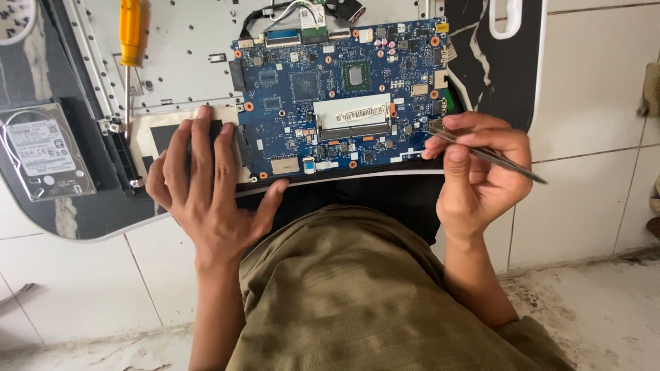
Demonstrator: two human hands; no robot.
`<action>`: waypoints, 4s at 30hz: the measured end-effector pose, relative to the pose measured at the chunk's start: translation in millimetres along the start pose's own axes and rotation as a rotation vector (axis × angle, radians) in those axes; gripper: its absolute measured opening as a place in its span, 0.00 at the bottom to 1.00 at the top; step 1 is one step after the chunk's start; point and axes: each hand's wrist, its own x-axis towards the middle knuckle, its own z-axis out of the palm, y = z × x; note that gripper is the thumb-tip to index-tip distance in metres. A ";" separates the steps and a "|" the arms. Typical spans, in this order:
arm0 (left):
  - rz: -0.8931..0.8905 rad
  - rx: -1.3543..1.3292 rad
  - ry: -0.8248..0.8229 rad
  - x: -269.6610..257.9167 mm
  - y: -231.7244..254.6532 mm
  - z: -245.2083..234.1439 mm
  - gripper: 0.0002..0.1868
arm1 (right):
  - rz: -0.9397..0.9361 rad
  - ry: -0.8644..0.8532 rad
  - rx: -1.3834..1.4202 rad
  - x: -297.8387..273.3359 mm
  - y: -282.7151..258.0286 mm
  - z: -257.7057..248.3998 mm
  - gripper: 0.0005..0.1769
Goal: The person uses tweezers to manipulate small components on a laptop motherboard and then uses a screwdriver to adjust screws near the top edge of the board. The workspace includes a hard drive and other disassembled laptop parts on the table.
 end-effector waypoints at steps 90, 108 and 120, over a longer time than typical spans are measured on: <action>0.418 -0.187 -0.596 174.8 -49.7 9.8 0.08 | -0.381 -0.944 -0.507 165.2 -14.3 90.6 0.21; 0.403 -0.351 -0.522 167.8 -60.2 17.7 0.23 | -0.448 -1.018 -0.566 163.4 -5.8 88.1 0.14; 0.425 -0.335 -0.502 170.1 -53.5 19.9 0.21 | -0.394 -0.887 -0.641 161.2 -7.0 86.0 0.13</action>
